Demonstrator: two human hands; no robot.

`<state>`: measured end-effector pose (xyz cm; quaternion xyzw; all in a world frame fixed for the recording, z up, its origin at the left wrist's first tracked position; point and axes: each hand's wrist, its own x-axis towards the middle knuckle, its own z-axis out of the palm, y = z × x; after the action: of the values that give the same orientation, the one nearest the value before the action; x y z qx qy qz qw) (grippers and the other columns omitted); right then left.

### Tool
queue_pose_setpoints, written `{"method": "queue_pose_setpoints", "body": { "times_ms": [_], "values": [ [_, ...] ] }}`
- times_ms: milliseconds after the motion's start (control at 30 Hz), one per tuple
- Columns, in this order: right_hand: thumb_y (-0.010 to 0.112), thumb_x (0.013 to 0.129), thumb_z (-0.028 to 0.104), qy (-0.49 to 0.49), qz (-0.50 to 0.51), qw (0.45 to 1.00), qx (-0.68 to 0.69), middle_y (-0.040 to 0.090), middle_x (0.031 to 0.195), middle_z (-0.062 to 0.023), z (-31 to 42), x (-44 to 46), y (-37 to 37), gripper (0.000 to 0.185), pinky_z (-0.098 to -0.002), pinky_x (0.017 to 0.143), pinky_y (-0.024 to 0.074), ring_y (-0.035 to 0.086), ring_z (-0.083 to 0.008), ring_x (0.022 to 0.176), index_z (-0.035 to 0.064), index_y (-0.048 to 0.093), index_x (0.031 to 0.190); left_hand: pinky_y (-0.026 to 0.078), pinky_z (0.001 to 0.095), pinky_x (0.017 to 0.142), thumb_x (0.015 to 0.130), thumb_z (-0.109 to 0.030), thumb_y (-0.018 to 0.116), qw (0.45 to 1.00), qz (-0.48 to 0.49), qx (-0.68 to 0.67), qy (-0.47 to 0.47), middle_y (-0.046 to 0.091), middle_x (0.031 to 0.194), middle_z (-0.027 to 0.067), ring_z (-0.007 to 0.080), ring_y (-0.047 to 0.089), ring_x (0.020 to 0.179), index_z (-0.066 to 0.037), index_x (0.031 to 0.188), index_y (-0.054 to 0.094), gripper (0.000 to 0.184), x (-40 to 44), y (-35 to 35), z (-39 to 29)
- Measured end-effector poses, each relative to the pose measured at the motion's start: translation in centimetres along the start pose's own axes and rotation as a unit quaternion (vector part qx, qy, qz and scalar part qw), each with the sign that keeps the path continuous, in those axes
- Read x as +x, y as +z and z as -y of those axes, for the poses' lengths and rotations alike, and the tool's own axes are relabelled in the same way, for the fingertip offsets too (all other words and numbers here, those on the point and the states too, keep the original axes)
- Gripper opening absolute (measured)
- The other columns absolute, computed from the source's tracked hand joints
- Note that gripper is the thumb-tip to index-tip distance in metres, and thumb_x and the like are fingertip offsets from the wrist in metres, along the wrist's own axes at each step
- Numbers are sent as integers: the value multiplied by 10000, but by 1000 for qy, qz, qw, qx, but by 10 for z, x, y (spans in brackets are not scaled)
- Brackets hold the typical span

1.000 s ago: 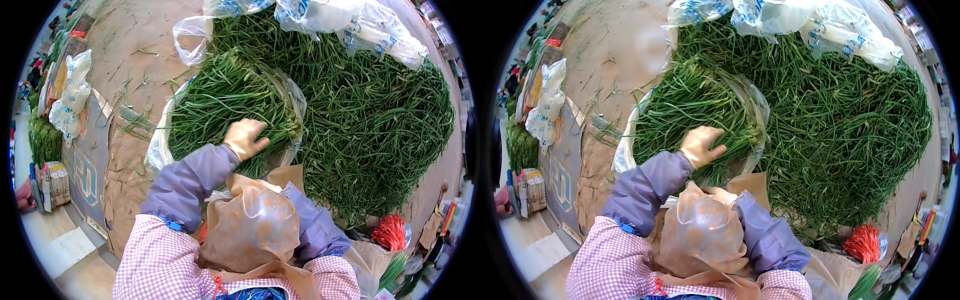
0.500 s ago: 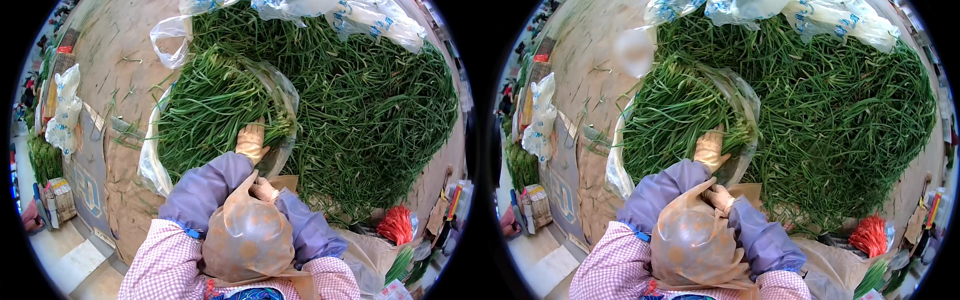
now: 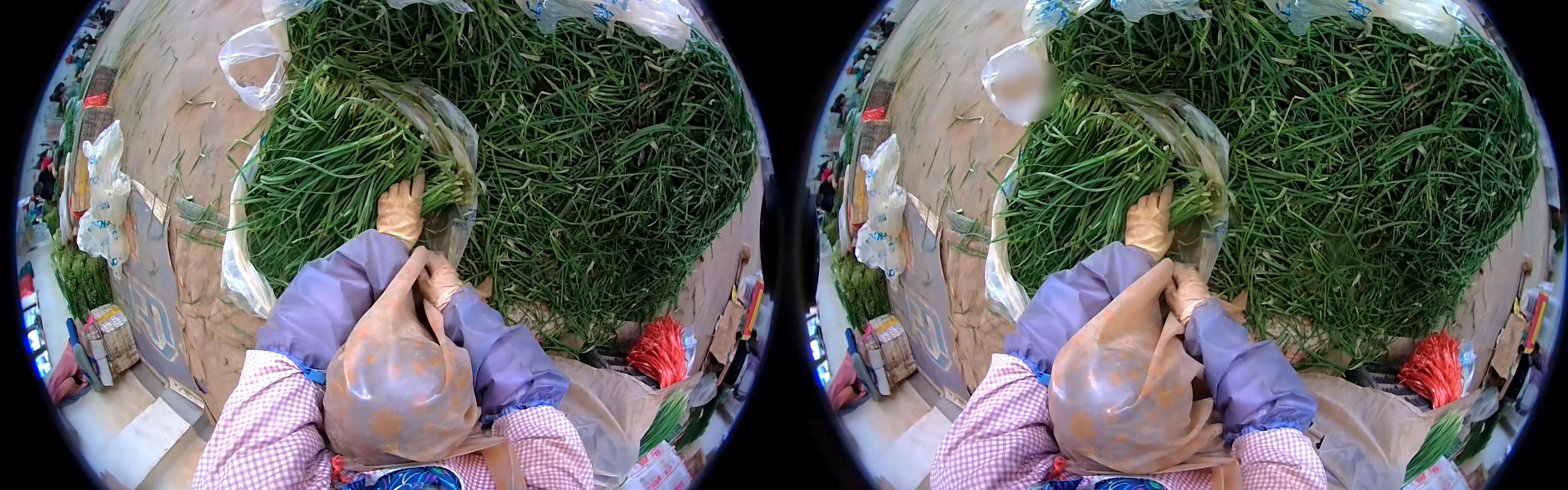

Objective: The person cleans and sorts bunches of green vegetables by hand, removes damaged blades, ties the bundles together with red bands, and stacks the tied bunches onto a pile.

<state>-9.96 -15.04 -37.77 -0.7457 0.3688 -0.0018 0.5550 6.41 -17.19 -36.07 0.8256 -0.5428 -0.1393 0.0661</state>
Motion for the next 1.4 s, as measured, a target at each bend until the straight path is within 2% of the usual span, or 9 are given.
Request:
{"method": "queue_pose_setpoints", "body": {
  "times_ms": [167,367,500,567,667,867,967,1133,1400],
  "values": [
    [575,853,223,79,-105,985,110,646,1074,-231,-28,12,10,408,-409,945,444,593,-394,1056,15,577,1204,496,415,874,663,-128,703,982,103,-151,-52,634,1062,232,391,608,994,-32,1353,400,760,15,-30,17],
    [583,859,142,158,-129,945,256,675,1032,-164,-37,20,-3,360,-307,832,496,646,-224,904,-39,589,1169,430,276,993,661,-87,804,852,125,-504,-69,598,1230,133,200,575,1106,66,1332,401,797,24,-54,66],
    [611,856,117,265,-106,869,405,681,972,-136,-6,13,-36,360,-335,783,517,642,-232,843,-36,591,1181,446,303,950,644,-90,796,875,125,-468,-10,628,1136,106,189,588,1028,3,1267,491,700,24,-101,75],
    [646,853,123,193,-120,820,526,645,1083,-162,16,8,-56,477,-348,844,503,624,-245,947,-14,516,1291,450,308,934,638,-101,792,879,123,-460,-15,634,1110,100,186,587,1006,-11,1250,511,679,22,-104,77],
    [675,847,137,53,-134,872,468,569,1235,-180,79,21,-74,642,-339,943,452,567,-246,1102,-18,382,1396,453,312,923,635,-109,791,882,122,-455,-18,637,1087,100,184,587,991,-14,1237,522,666,16,-97,71],
    [715,817,171,113,-165,790,579,495,1343,-181,44,95,-21,774,-332,1014,382,487,-274,1221,-49,296,1430,420,315,952,621,-60,788,838,133,-528,-21,600,1135,58,168,542,1036,-2,1274,504,715,18,-100,80],
    [738,792,195,124,-204,841,486,514,1324,-193,50,112,9,791,-323,1000,391,509,-284,1197,-50,322,1419,426,314,935,624,-58,787,835,170,-523,-39,599,1109,51,163,544,1020,-3,1259,509,696,19,-98,90],
    [775,745,158,217,-265,828,445,568,1241,-196,75,120,13,742,-340,924,460,569,-264,1096,-44,413,1361,447,308,913,633,-37,796,796,188,-573,-58,618,1083,51,162,564,991,-5,1245,518,673,20,-100,100],
    [723,788,63,205,-76,753,620,664,1017,-97,46,122,-5,386,-364,810,526,641,-244,904,1,587,1143,453,304,863,658,-6,761,740,215,-631,-90,605,1022,36,161,565,930,-18,1204,525,595,23,-100,115]
  ]
}}
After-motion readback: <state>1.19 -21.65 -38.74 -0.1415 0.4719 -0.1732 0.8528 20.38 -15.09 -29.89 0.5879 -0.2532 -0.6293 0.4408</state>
